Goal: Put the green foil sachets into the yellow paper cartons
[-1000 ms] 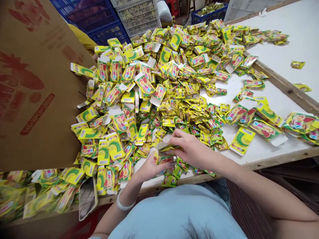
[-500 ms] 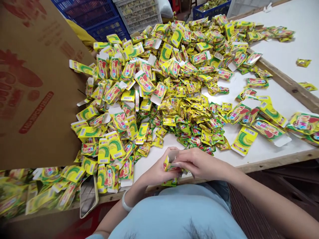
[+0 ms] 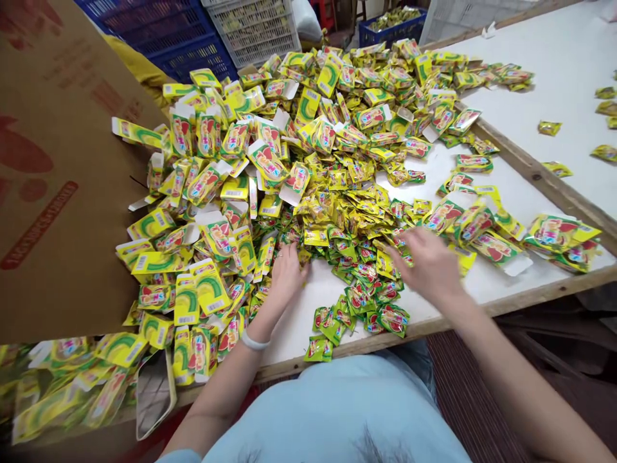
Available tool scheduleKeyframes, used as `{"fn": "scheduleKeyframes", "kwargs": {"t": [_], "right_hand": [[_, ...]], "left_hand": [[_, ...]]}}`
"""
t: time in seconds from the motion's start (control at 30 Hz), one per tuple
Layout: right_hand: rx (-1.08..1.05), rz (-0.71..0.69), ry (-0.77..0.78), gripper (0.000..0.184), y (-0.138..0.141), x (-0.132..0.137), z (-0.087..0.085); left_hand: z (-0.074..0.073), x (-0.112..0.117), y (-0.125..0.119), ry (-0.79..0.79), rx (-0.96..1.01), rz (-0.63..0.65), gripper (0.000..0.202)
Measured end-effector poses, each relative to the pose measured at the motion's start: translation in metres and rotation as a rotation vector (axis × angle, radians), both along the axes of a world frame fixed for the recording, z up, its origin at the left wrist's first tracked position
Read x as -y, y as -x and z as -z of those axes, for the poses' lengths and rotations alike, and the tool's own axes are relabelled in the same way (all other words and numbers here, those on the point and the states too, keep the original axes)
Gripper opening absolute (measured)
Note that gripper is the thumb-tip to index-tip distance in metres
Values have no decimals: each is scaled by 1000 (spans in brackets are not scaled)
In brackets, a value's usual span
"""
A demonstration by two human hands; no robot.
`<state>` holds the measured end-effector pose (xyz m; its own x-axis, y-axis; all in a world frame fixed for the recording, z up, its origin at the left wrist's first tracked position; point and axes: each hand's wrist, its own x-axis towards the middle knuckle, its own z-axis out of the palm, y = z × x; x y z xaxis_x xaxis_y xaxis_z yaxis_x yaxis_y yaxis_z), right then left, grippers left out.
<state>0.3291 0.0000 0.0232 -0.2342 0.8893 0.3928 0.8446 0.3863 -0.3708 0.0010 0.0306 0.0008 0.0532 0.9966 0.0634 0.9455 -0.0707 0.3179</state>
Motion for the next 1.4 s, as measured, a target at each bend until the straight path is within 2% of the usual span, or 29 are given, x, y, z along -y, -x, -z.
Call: {"fn": "scheduleKeyframes", "kwargs": {"t": [0.1, 0.2, 0.3, 0.37, 0.43, 0.5, 0.57, 0.6, 0.7, 0.77, 0.9, 1.0, 1.07, 1.2, 1.3, 1.4], "right_hand": [[69, 72, 60, 40, 60, -7, 21], [18, 52, 79, 31, 93, -15, 19], [-153, -158, 66, 26, 95, -13, 3], [-316, -273, 143, 23, 90, -8, -9], [-498, -333, 300, 20, 87, -1, -17], [-645, -385, 484, 20, 88, 3, -22], [-678, -440, 598, 20, 92, 4, -25], [-639, -457, 606, 19, 95, 4, -26], [-440, -468, 488, 16, 106, 3, -29], [-391, -460, 419, 16, 113, 3, -29], [-629, -358, 429, 9, 123, 10, -22], [-789, -259, 490, 33, 127, 19, -12], [-839, -203, 512, 31, 129, 23, -7], [-825, -212, 529, 24, 126, 23, -8], [-726, -303, 520, 23, 123, 19, -11], [-704, -285, 462, 20, 122, 18, -8]], "left_hand": [[1, 4, 7, 11, 4, 1, 39], [-10, 16, 22, 2, 146, -39, 34], [-22, 32, 32, 4, 642, -91, 34], [-27, 41, 30, 57, 967, -123, 36], [-31, 46, 24, 136, 1150, -169, 42], [-35, 50, 12, 211, 1238, -193, 47], [-40, 53, -1, 289, 1302, -171, 48], [-43, 56, -8, 336, 1330, -147, 48], [-49, 65, -25, 412, 1368, -77, 50], [-50, 70, -30, 370, 1358, -66, 48], [-47, 76, -32, 316, 1412, -117, 47], [-45, 80, -33, 341, 1475, -158, 48], [-43, 83, -34, 389, 1514, -153, 47], [-38, 83, -34, 487, 1526, -160, 46], [-37, 82, -33, 470, 1479, -185, 49], [-40, 83, -32, 467, 1439, -161, 52]]}}
